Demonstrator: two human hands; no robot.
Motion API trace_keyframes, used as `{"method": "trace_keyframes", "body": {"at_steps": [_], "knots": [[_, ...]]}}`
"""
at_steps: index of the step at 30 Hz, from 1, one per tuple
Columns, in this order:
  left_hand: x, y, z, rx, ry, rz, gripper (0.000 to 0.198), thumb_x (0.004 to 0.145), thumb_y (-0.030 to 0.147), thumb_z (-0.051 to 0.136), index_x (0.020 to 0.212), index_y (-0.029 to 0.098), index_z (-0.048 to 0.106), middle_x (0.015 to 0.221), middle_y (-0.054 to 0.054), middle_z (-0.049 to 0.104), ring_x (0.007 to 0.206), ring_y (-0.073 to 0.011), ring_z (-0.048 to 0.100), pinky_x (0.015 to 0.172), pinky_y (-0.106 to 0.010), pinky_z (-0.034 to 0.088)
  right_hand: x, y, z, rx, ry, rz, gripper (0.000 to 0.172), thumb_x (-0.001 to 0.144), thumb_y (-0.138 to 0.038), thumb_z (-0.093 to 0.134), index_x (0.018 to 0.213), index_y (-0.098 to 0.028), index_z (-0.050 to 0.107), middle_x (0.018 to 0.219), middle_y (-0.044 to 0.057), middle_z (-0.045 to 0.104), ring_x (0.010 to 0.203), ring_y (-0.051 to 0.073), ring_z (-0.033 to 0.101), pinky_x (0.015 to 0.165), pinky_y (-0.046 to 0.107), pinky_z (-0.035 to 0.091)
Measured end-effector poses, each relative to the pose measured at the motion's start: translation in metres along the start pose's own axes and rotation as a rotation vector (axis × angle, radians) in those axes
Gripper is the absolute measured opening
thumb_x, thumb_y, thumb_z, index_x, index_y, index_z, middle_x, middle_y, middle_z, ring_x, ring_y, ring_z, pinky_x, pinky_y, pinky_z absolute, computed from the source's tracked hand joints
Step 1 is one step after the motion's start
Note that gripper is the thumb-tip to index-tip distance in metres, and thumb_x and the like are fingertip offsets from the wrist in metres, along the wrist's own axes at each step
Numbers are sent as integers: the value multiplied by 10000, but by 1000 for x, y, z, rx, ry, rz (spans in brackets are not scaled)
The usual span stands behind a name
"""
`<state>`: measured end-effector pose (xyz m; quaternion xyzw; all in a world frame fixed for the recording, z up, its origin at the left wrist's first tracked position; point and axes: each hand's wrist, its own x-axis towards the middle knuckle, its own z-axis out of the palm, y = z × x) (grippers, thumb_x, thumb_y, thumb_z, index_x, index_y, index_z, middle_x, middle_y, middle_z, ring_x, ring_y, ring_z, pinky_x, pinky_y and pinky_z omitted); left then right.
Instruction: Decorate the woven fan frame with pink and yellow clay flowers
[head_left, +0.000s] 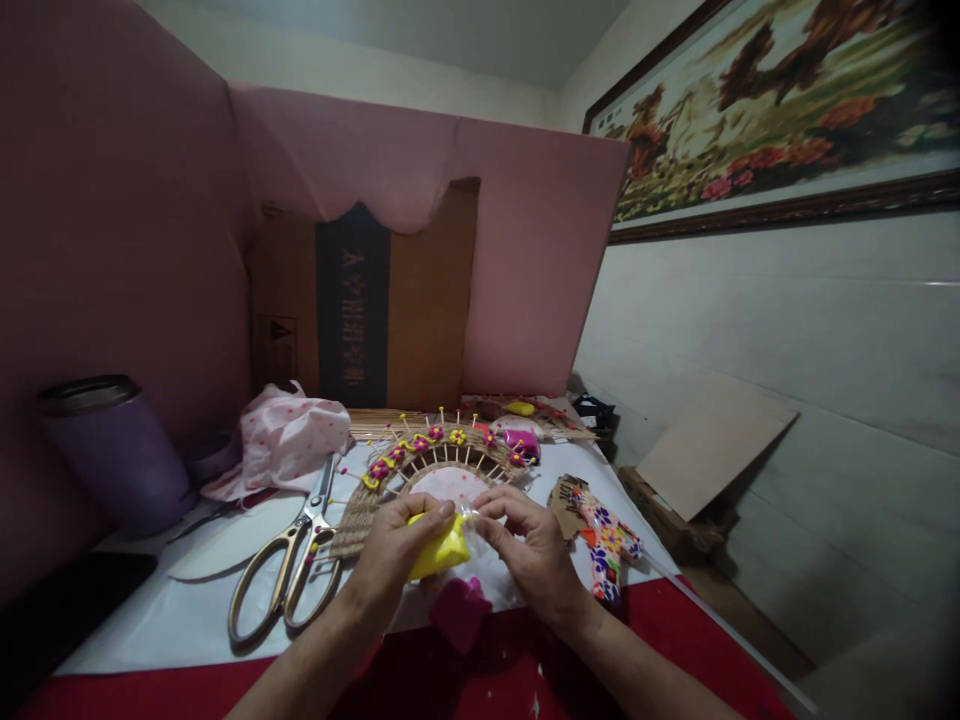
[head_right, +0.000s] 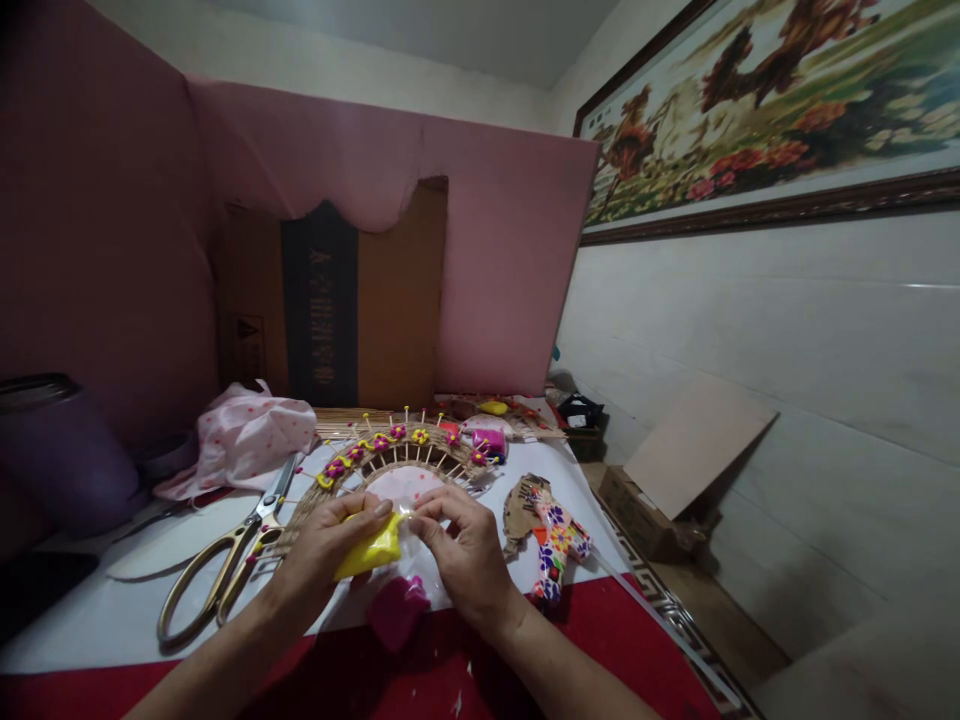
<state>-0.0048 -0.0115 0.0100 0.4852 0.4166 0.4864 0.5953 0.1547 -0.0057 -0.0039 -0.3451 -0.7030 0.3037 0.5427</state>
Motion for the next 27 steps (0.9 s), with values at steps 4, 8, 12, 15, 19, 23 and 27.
{"method": "trace_keyframes", "body": {"at_steps": [4,8,12,15,19,23,27], "knots": [[-1,-1,-4,199,15,59,349,698,481,617,629,149,532,488,11,529,379,-90,458,329,-173,324,1,4,-1,32,-39,82,176,789,-288,624,670,-162,648,749,34,614,727,157,554,653,261,414],[-1,-2,-7,434,19,207,336,756,461,557,627,153,532,562,14,487,459,-98,457,373,-184,322,2,6,-2,50,-108,166,206,757,-306,646,632,-146,610,666,11,568,651,133,509,631,251,403],[0,-2,-7,578,29,304,324,792,418,518,603,156,523,594,3,476,531,-114,452,447,-207,344,2,7,-2,61,-172,234,208,767,-317,624,664,-139,597,647,0,544,619,112,469,584,228,382],[-1,-1,-6,612,13,345,314,787,395,532,583,157,525,603,-5,485,575,-125,453,495,-218,355,2,7,-1,78,-220,251,249,786,-349,595,653,-141,563,634,-10,501,604,101,429,535,209,356],[-1,0,-5,486,6,262,297,775,401,549,602,160,534,572,6,482,526,-113,437,456,-207,322,3,6,-1,155,-204,263,271,779,-374,601,642,-153,525,591,-33,453,536,78,382,476,191,321],[-2,1,-5,388,24,183,282,762,401,573,615,161,549,545,10,493,483,-104,433,425,-200,300,3,6,-1,243,-203,347,299,744,-424,629,650,-161,521,538,-54,442,425,51,335,402,189,265],[-3,1,-5,428,50,230,281,753,383,590,585,160,556,556,9,489,493,-106,437,431,-200,307,4,5,-2,270,-224,362,300,714,-422,671,664,-147,562,567,-44,470,453,51,352,415,187,273]]}}
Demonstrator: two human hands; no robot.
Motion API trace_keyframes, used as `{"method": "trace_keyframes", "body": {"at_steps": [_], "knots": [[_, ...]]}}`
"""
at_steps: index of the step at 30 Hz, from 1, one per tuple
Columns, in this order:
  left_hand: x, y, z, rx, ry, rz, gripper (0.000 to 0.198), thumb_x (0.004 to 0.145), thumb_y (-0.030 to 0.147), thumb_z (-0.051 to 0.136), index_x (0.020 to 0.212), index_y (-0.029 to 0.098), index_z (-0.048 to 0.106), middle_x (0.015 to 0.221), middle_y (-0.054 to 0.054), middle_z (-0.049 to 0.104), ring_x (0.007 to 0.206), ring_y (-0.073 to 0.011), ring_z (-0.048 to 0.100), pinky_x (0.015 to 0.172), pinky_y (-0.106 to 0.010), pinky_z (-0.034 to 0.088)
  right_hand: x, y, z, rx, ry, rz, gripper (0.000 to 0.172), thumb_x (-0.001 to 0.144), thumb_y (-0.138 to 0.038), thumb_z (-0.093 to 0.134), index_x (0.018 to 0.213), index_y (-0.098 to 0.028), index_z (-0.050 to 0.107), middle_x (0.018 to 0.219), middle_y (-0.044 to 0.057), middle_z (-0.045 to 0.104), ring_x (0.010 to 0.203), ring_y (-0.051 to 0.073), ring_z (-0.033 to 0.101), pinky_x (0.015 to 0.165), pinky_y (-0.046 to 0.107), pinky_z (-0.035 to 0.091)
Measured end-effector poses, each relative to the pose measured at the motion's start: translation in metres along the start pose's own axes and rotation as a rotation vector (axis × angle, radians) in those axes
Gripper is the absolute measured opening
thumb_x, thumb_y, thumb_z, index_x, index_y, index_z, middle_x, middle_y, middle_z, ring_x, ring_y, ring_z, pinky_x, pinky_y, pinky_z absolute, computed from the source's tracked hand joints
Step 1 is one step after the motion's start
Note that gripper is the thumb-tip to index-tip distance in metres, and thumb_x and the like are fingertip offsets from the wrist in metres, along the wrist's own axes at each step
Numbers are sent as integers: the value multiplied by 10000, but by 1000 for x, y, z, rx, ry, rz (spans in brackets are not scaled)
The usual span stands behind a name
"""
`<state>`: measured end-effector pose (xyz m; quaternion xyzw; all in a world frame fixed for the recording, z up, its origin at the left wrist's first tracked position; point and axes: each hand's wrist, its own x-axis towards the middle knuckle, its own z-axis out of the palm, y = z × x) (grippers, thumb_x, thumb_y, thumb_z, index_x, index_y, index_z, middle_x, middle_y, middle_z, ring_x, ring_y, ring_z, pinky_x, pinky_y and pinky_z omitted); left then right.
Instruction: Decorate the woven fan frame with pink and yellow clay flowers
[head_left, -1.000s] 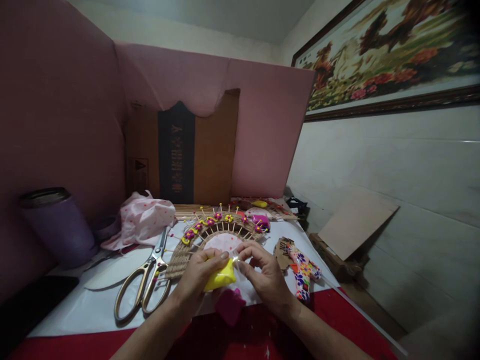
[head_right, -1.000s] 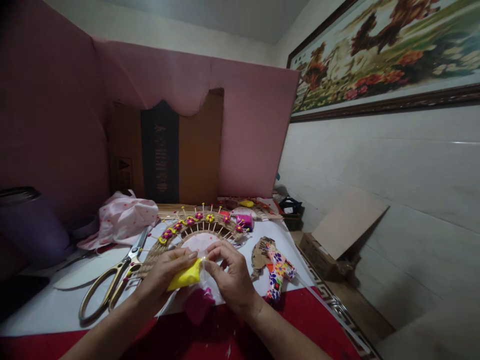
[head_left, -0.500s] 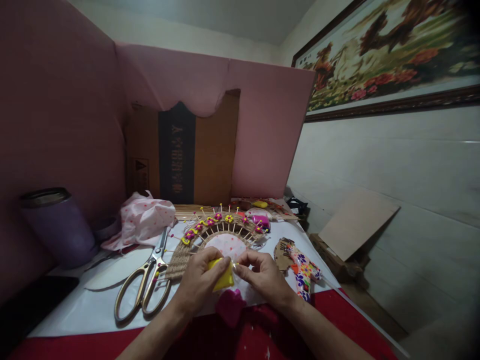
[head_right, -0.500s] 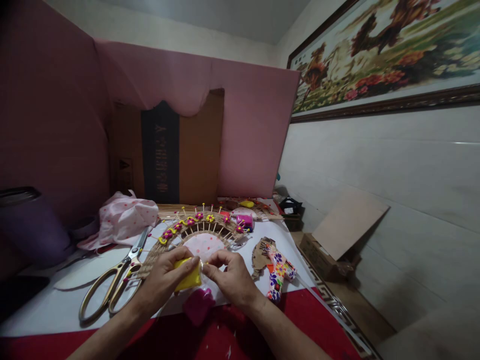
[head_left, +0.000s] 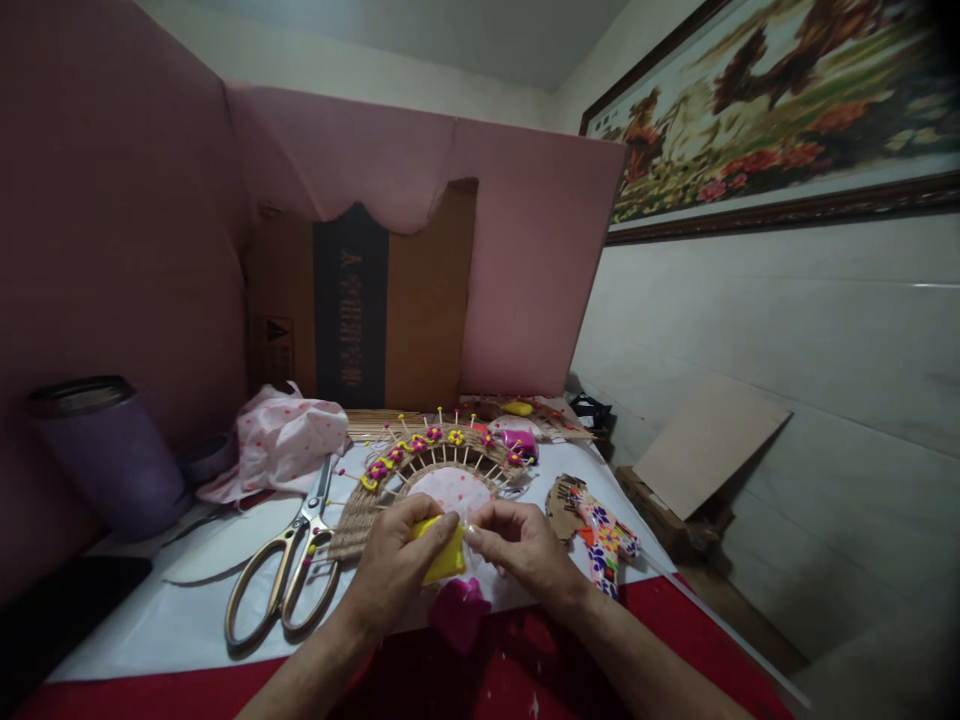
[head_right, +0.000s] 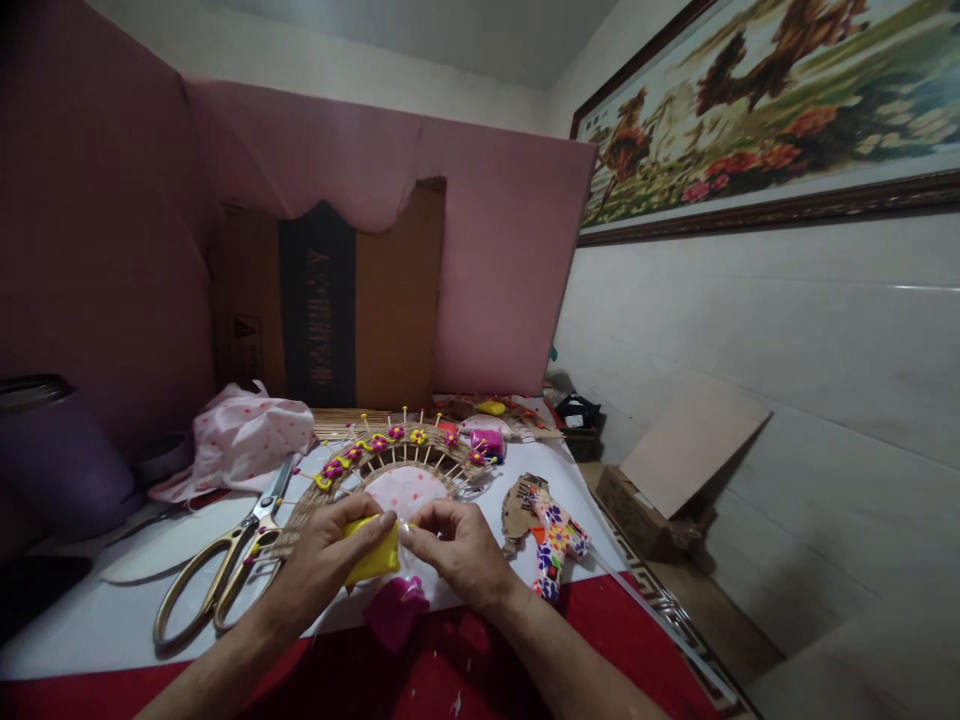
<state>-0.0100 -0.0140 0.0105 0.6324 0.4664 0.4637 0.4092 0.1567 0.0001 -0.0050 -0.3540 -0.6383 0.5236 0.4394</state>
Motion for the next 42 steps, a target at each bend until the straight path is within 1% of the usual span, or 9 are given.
{"method": "trace_keyframes", "body": {"at_steps": [5,9,12,17,22,25,30,35,42], "knots": [[0,1,1,48,1,64,296,753,376,592,560,155,554,580,0,490,539,-114,451,473,-202,342,1,0,1,3,18,-10,314,718,-422,667,629,-149,541,514,-57,447,434,51,346,405,187,270],[0,0,2,-66,-33,-51,308,752,426,580,604,157,546,539,9,508,466,-104,451,414,-197,318,1,2,1,49,62,-15,312,728,-418,660,637,-149,531,498,-64,448,421,51,366,419,190,294],[1,0,2,-145,-45,-123,316,735,450,589,620,161,538,508,9,531,417,-105,458,373,-194,298,1,2,1,69,39,-16,312,709,-427,677,657,-147,549,535,-56,469,436,53,385,426,191,312],[0,-1,1,-98,-7,-82,283,728,405,615,599,159,562,507,12,528,423,-100,464,377,-192,295,0,1,1,43,6,-11,305,669,-426,710,680,-143,595,583,-40,507,460,57,406,448,199,330],[-1,0,3,-103,-23,-46,288,714,403,632,574,158,572,496,16,511,418,-99,454,375,-194,298,-1,2,2,31,1,-13,295,673,-412,711,676,-144,586,575,-42,496,466,54,381,425,185,296],[-2,1,4,-162,-39,-78,300,699,419,641,578,154,572,484,16,514,404,-94,450,369,-190,301,-1,4,2,72,-6,4,299,681,-417,701,672,-154,560,559,-53,482,434,49,370,405,183,289],[-1,3,4,-271,2,-169,323,676,449,647,600,151,550,481,18,526,389,-88,450,349,-177,311,0,3,1,175,83,-2,269,687,-381,701,641,-147,576,517,-53,479,438,62,403,436,198,330],[1,0,2,-262,-1,-203,342,668,474,641,604,156,532,458,11,552,358,-97,462,322,-180,318,0,0,2,154,46,-20,264,632,-373,747,722,-144,651,618,-22,555,493,71,431,460,205,348],[-2,2,6,-293,-50,-215,329,661,444,655,567,158,522,446,12,545,353,-89,463,355,-187,321,-3,-1,5,105,18,-77,246,670,-361,723,642,-155,592,583,-37,506,522,78,423,507,214,357]]}}
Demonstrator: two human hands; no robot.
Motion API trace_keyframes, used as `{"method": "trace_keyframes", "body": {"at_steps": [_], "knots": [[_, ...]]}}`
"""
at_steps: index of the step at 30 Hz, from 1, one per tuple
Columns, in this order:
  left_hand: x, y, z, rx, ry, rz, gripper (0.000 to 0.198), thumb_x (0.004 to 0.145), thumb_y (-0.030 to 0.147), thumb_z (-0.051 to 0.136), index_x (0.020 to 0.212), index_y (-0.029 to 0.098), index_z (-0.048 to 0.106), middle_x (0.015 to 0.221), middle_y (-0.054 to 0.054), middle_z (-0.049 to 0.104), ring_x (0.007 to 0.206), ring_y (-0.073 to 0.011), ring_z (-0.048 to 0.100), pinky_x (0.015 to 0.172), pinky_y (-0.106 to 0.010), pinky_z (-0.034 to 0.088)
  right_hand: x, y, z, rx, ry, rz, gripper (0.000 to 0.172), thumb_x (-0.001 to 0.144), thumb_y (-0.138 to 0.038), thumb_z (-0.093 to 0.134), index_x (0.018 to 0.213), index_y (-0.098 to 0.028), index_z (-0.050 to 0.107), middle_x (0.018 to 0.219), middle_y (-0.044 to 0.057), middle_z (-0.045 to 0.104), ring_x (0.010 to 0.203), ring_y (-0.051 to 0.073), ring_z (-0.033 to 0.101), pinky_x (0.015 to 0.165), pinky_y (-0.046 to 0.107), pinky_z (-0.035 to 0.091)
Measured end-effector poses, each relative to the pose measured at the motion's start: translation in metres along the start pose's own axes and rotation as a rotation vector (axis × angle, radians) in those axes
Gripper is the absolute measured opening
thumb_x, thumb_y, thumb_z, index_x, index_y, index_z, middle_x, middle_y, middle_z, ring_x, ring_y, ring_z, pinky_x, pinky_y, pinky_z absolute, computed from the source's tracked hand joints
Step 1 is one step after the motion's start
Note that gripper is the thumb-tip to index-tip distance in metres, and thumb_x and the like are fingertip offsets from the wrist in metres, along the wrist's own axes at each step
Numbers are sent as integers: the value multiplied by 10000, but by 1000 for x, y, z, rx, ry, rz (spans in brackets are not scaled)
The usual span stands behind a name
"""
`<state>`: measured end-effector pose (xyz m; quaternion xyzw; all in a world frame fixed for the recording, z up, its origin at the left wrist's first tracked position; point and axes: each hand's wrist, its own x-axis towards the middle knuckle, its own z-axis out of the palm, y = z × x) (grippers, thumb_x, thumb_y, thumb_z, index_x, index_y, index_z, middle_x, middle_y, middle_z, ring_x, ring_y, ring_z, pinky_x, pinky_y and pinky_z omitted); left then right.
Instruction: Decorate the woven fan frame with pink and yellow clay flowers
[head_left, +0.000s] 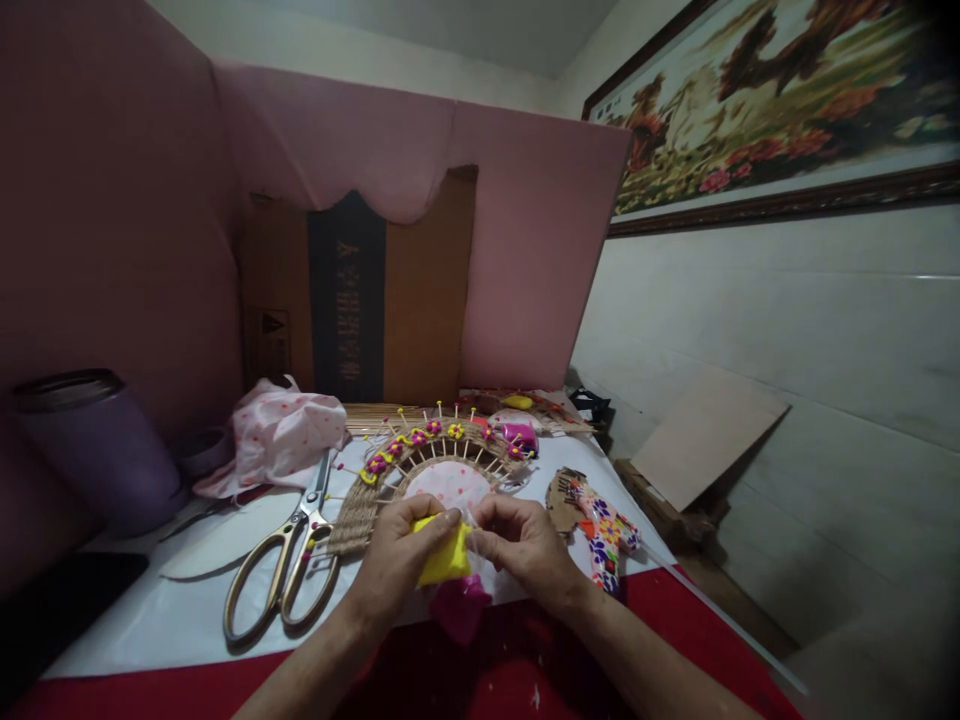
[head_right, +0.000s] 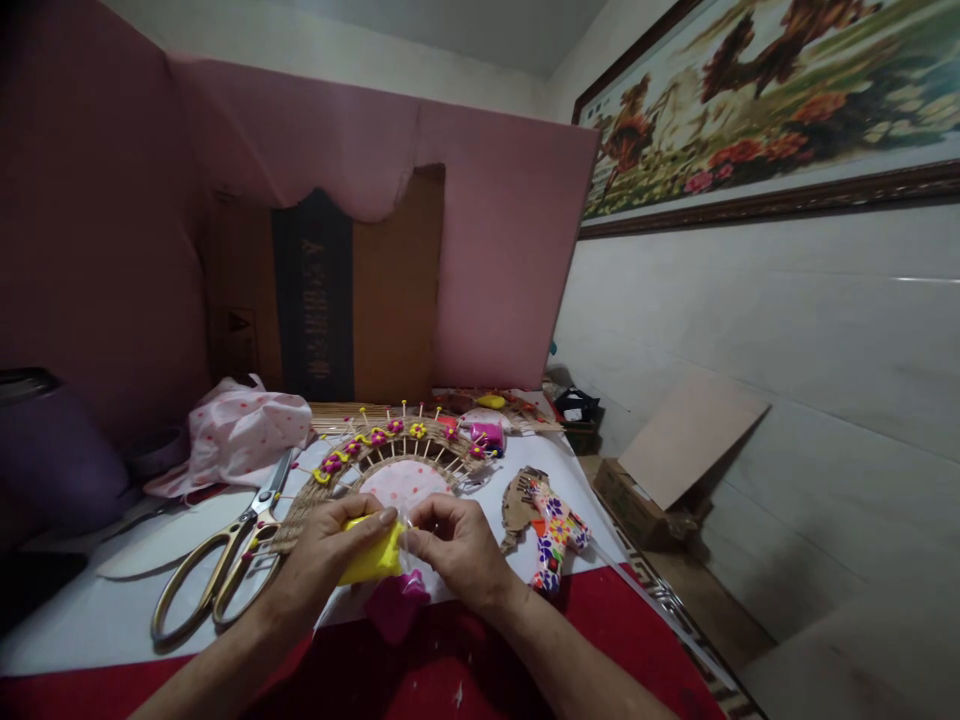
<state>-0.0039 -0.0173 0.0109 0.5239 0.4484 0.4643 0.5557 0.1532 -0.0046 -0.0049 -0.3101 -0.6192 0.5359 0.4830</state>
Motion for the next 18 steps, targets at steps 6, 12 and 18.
{"method": "trace_keyframes", "body": {"at_steps": [6,12,18], "knots": [[2,-2,0,-25,17,-7,316,673,427,648,569,161,513,450,23,529,359,-80,446,365,-184,316,-2,2,-3,-9,34,14,232,695,-349,693,653,-156,571,532,-55,457,469,63,367,451,200,290],[3,-2,-2,-41,55,-11,312,673,419,648,567,161,506,442,28,527,355,-79,444,358,-180,312,0,5,-3,-17,38,-31,185,701,-323,697,742,-159,622,645,-24,531,514,73,412,473,205,334],[3,-4,2,-59,57,-28,322,651,407,670,546,157,496,418,39,502,337,-68,423,342,-171,306,-3,5,-1,-183,71,-88,124,751,-258,640,704,-153,595,645,-16,525,592,92,455,544,210,379]]}}
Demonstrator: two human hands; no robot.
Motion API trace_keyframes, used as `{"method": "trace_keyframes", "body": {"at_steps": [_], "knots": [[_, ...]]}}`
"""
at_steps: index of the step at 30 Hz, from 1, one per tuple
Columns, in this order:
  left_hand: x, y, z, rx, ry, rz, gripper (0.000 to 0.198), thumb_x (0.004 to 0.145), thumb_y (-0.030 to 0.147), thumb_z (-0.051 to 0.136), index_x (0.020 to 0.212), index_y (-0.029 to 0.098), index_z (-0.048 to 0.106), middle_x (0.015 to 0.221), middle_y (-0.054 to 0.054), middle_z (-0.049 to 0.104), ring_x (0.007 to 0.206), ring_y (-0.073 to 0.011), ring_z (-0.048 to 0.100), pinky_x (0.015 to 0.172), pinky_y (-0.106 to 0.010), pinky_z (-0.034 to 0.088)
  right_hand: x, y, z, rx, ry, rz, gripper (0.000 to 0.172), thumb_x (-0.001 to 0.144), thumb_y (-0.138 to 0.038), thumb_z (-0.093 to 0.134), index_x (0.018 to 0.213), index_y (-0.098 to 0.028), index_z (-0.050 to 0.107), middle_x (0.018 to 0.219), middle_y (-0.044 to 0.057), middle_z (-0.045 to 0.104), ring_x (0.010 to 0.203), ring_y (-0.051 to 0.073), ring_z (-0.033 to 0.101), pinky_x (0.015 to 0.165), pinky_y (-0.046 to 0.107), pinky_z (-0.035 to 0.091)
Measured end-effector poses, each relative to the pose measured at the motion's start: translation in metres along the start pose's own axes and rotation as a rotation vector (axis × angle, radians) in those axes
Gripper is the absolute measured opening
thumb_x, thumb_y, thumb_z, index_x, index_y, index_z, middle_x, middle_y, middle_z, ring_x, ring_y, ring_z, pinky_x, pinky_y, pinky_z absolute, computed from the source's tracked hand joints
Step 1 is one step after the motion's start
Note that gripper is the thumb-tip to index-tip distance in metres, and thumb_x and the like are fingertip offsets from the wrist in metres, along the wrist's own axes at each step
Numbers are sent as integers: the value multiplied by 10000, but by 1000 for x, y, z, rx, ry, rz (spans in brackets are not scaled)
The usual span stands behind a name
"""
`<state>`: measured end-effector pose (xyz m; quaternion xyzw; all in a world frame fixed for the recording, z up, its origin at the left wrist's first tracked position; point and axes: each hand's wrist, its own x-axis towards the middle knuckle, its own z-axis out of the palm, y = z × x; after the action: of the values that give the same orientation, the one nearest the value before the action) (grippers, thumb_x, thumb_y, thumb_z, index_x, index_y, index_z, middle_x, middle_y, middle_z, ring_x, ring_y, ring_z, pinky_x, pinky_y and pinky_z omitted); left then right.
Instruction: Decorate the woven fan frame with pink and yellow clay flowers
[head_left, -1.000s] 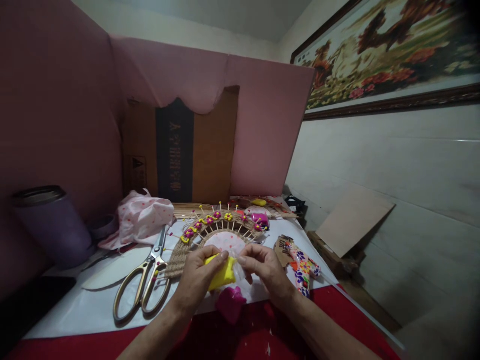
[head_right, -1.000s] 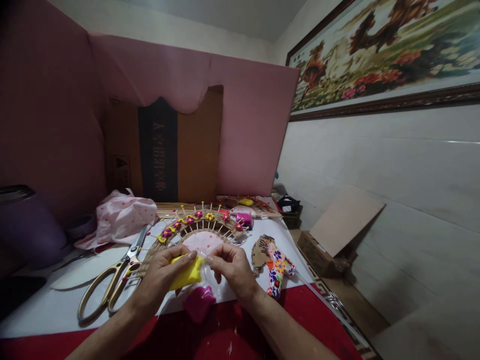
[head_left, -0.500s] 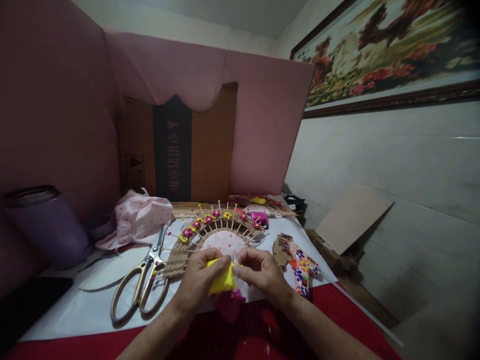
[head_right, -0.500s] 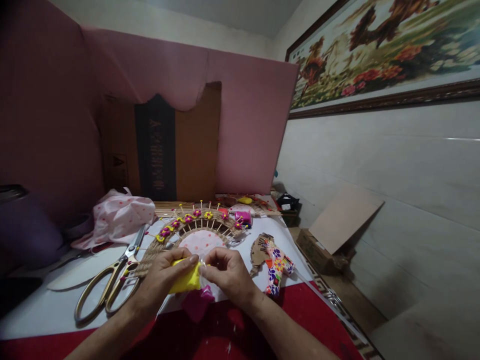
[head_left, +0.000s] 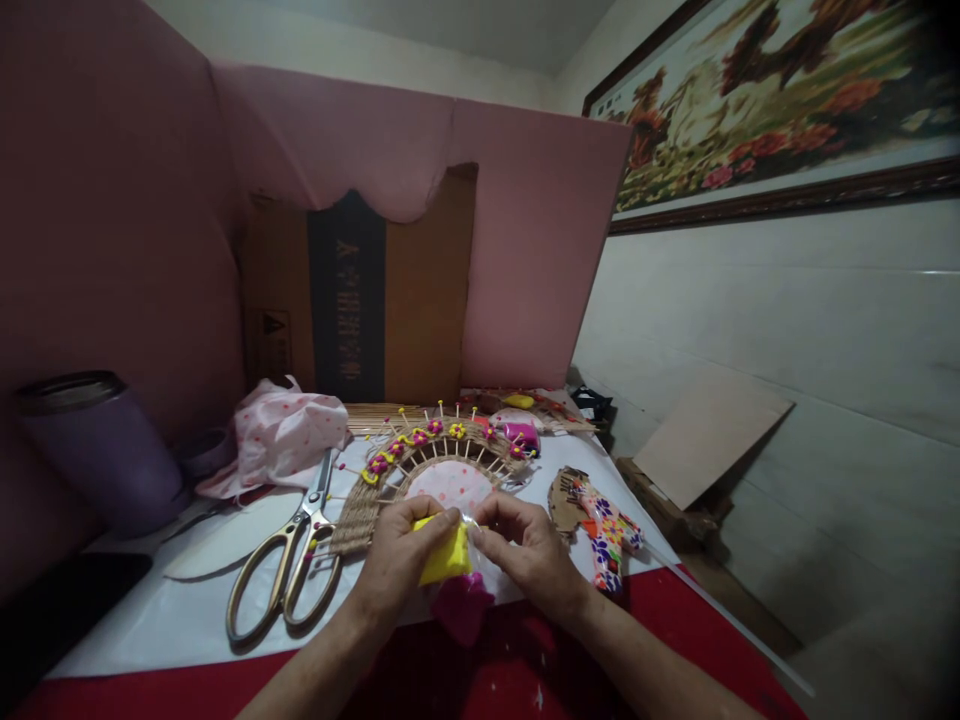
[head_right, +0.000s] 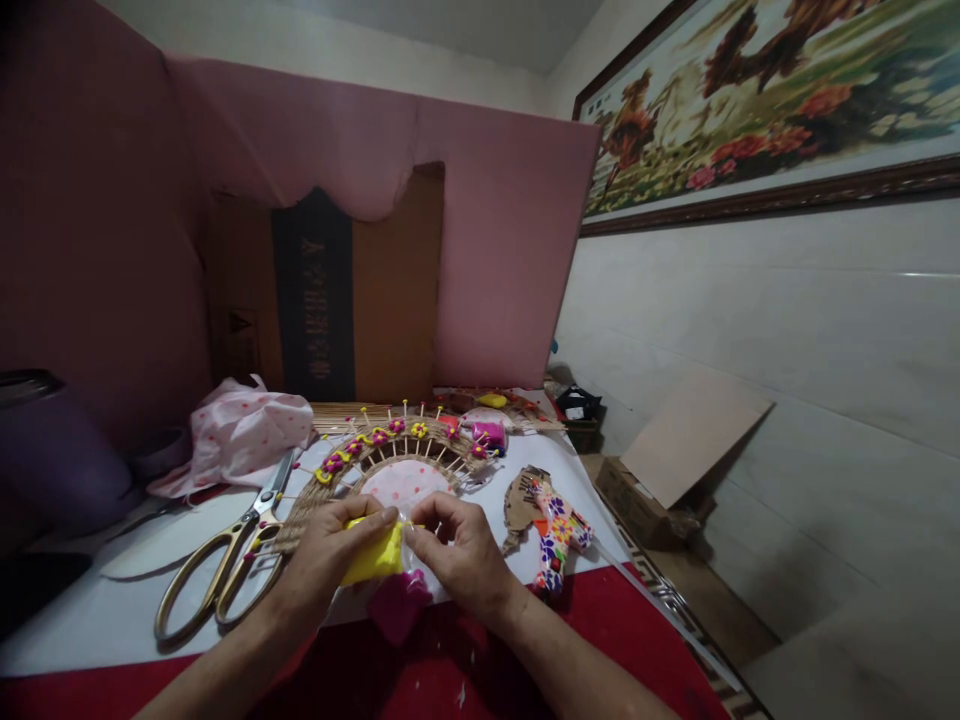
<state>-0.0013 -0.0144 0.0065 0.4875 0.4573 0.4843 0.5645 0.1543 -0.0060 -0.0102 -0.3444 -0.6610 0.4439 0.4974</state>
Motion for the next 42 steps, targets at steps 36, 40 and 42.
{"method": "trace_keyframes", "body": {"at_steps": [36,40,42], "knots": [[2,0,-4,-7,130,48,307,677,405,636,565,157,494,433,34,519,361,-64,429,322,-154,313,9,3,-7,368,37,187,254,780,-381,638,848,-136,620,623,-17,571,427,42,450,368,154,370],[2,1,-4,-7,126,62,307,681,401,638,567,158,490,437,33,525,363,-67,435,319,-154,318,10,4,-8,446,50,176,302,773,-405,643,912,-138,612,660,-5,602,458,56,494,384,160,422],[2,2,-4,-8,130,59,310,683,405,637,569,157,491,438,31,529,361,-68,436,315,-153,316,10,4,-8,430,47,200,317,761,-430,648,835,-124,616,586,-19,578,384,47,462,317,146,372]]}}
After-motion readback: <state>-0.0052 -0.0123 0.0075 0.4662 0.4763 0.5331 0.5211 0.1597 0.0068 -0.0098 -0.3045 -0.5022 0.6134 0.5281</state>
